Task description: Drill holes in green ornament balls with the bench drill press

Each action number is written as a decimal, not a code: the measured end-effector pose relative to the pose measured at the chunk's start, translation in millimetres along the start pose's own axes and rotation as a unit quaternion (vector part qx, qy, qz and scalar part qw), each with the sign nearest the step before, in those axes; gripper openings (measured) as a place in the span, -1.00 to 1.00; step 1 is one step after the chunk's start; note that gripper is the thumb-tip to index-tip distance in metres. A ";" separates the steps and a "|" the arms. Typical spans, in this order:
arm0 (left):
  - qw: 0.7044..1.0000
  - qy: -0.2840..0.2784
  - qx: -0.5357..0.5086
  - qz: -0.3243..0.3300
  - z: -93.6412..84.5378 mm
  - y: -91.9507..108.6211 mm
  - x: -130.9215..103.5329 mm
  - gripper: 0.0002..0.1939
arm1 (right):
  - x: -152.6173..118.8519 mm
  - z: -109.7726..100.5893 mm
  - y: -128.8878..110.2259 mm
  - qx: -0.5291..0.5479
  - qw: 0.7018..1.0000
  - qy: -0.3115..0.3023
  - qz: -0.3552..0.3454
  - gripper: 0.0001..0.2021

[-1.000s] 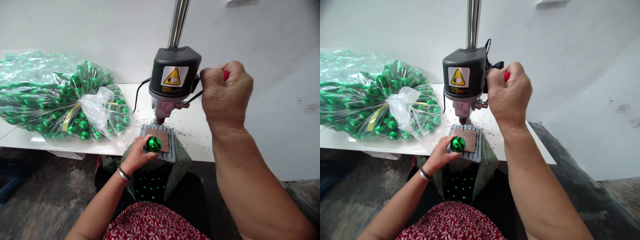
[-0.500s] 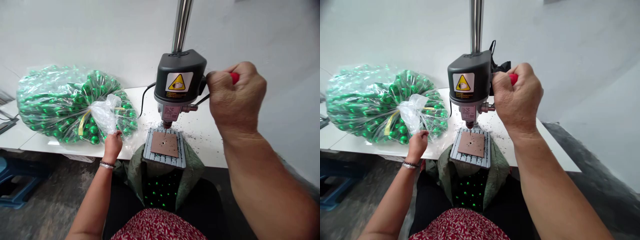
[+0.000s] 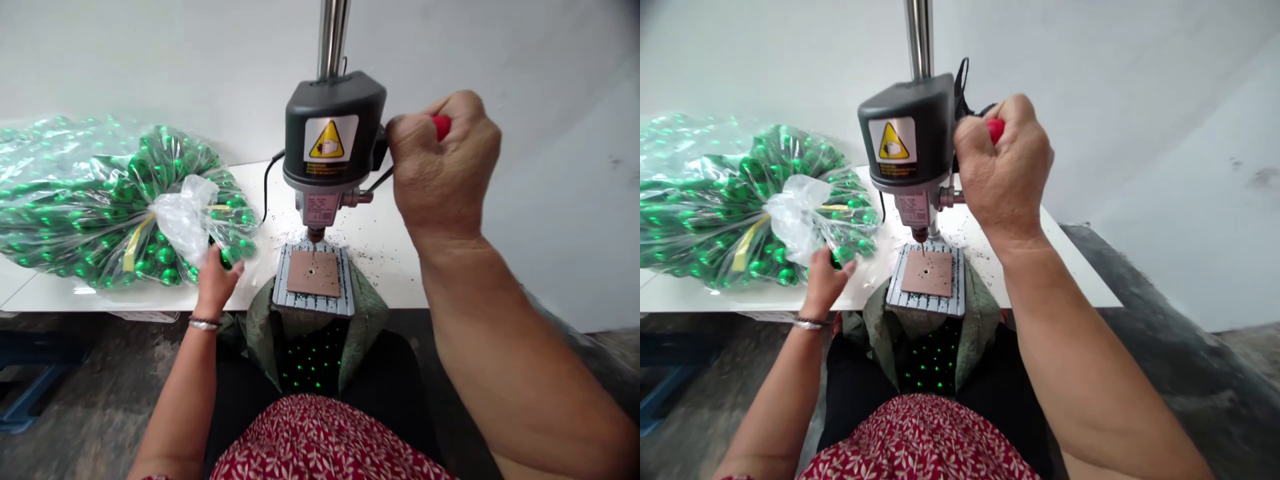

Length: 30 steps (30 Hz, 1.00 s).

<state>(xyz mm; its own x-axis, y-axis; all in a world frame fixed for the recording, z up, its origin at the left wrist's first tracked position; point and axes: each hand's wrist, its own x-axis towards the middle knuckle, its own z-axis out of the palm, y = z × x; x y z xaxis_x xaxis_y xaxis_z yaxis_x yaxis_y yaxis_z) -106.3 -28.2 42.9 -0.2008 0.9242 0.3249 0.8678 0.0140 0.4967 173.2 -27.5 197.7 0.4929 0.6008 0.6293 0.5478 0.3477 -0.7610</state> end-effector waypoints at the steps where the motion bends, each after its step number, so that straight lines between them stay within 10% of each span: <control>1: 0.996 0.042 -0.067 -0.032 -8.1 0.4 -10.5 -0.45 | -0.1 0.3 -0.2 0.004 1.000 0.001 -0.006 -0.66; 4: 0.972 0.056 -0.223 -0.035 -28.5 8.3 -40.3 -0.32 | 0.2 0.9 -0.2 0.016 1.000 -0.004 -0.018 -0.64; 7: 0.950 -0.061 -0.304 0.027 -30.5 23.9 -59.0 -0.37 | 0.7 0.9 0.5 0.021 1.000 -0.011 -0.017 -0.64; 13: 0.912 -0.218 -0.340 0.074 17.3 49.0 -55.4 -0.45 | 1.3 0.6 1.4 0.006 1.000 -0.017 -0.004 -0.67; 20: 0.948 -0.204 -0.241 0.029 57.7 61.8 -36.2 -0.42 | -0.3 -1.7 -0.8 0.009 0.999 -0.035 0.000 -0.68; 30: 0.948 -0.225 -0.148 0.170 66.6 71.8 -13.3 -0.49 | 1.9 -4.0 -2.0 0.002 0.999 -0.039 0.009 -0.64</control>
<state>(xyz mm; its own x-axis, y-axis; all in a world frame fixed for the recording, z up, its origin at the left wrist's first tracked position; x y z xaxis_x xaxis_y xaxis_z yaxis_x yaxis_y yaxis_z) -11.0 -14.1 20.6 0.3396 0.9262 0.1640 0.6683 -0.3602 0.6508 175.8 -29.9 201.0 0.4475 0.6612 0.6021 0.5373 0.3394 -0.7721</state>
